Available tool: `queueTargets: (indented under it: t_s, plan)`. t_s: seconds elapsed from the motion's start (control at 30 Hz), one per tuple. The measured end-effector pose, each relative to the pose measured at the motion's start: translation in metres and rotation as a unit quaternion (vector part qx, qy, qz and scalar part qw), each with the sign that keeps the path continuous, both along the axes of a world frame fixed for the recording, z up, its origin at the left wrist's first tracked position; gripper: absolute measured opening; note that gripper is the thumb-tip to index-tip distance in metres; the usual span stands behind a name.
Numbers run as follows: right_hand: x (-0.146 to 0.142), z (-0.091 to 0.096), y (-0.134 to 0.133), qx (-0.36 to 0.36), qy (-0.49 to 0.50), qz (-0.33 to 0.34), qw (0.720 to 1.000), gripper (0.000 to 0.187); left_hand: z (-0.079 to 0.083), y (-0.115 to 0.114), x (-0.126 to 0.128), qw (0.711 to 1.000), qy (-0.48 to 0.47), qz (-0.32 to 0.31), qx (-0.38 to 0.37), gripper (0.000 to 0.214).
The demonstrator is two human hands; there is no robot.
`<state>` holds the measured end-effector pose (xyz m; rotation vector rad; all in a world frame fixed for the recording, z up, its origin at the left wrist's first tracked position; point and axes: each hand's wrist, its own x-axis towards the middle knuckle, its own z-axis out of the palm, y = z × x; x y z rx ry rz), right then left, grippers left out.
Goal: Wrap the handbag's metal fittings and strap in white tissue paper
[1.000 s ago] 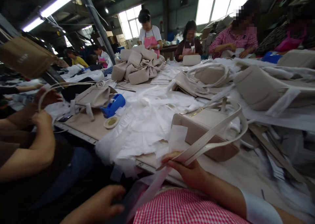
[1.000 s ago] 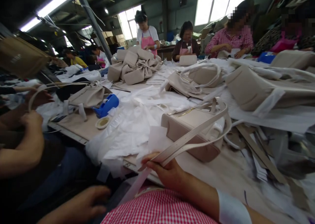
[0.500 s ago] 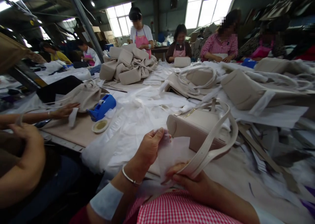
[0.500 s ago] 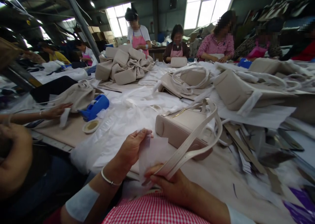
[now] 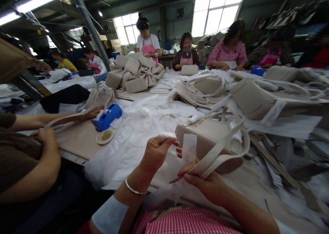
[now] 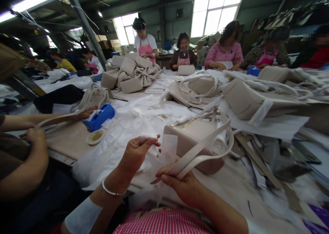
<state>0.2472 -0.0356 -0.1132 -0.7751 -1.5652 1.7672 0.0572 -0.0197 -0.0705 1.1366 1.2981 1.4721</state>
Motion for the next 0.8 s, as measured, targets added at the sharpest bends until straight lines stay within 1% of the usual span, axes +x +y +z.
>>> queueTargets:
  t_s: [0.1, 0.17, 0.23, 0.3, 0.33, 0.37, 0.4, 0.43, 0.47, 0.53, 0.57, 0.63, 0.7, 0.77, 0.8]
  plan:
    - [-0.009, 0.019, 0.009, 0.001, 0.022, 0.016, 1.000, 0.016, -0.002, -0.005, 0.007, 0.998, 0.010, -0.058, 0.009, 0.013]
    - [-0.017, 0.023, 0.009, 0.007, 0.026, 0.004, 1.000, 0.019, -0.006, -0.012, 0.010, 0.997, 0.007, -0.075, 0.006, 0.011]
    - [-0.022, 0.019, 0.006, 0.001, 0.012, -0.016, 1.000, 0.024, -0.008, -0.019, 0.007, 0.996, 0.019, -0.086, 0.007, 0.012]
    - [-0.021, 0.006, 0.003, -0.004, -0.032, -0.041, 0.999, 0.030, -0.010, -0.024, -0.008, 0.993, 0.068, -0.096, 0.012, 0.017]
    - [-0.017, -0.002, 0.002, -0.002, -0.060, -0.055, 0.997, 0.032, -0.010, -0.024, -0.023, 0.989, 0.117, -0.086, 0.009, 0.021]
    - [-0.012, -0.010, 0.003, 0.002, -0.089, -0.065, 0.994, 0.035, -0.010, -0.024, -0.042, 0.982, 0.182, -0.056, -0.003, 0.026]
    - [-0.007, -0.018, 0.005, 0.006, -0.119, -0.070, 0.990, 0.037, -0.009, -0.022, -0.067, 0.968, 0.251, -0.008, -0.023, 0.031]
    - [-0.001, -0.024, 0.007, 0.011, -0.148, -0.067, 0.987, 0.039, -0.009, -0.021, -0.096, 0.938, 0.338, 0.059, -0.053, 0.035]
    - [0.004, -0.030, 0.010, 0.016, -0.174, -0.060, 0.983, 0.040, -0.010, -0.019, -0.127, 0.905, 0.395, 0.129, -0.087, 0.038]
    - [0.012, -0.039, 0.014, 0.023, -0.220, -0.044, 0.974, 0.042, -0.014, -0.016, -0.192, 0.859, 0.441, 0.210, -0.153, 0.044]
    - [0.014, -0.041, 0.015, 0.023, -0.232, -0.050, 0.971, 0.044, -0.018, -0.015, -0.221, 0.834, 0.457, 0.243, -0.192, 0.046]
    - [0.014, -0.045, 0.015, 0.015, -0.238, -0.062, 0.969, 0.048, -0.031, -0.014, -0.267, 0.787, 0.482, 0.283, -0.263, 0.049]
    - [0.011, -0.047, 0.013, 0.008, -0.228, -0.067, 0.971, 0.049, -0.045, -0.014, -0.294, 0.751, 0.501, 0.294, -0.315, 0.049]
    - [0.008, -0.048, 0.012, 0.012, -0.219, -0.067, 0.973, 0.048, -0.056, -0.014, -0.305, 0.725, 0.523, 0.290, -0.343, 0.048]
    - [0.007, -0.048, 0.011, 0.015, -0.217, -0.072, 0.973, 0.047, -0.059, -0.014, -0.307, 0.714, 0.536, 0.286, -0.348, 0.047]
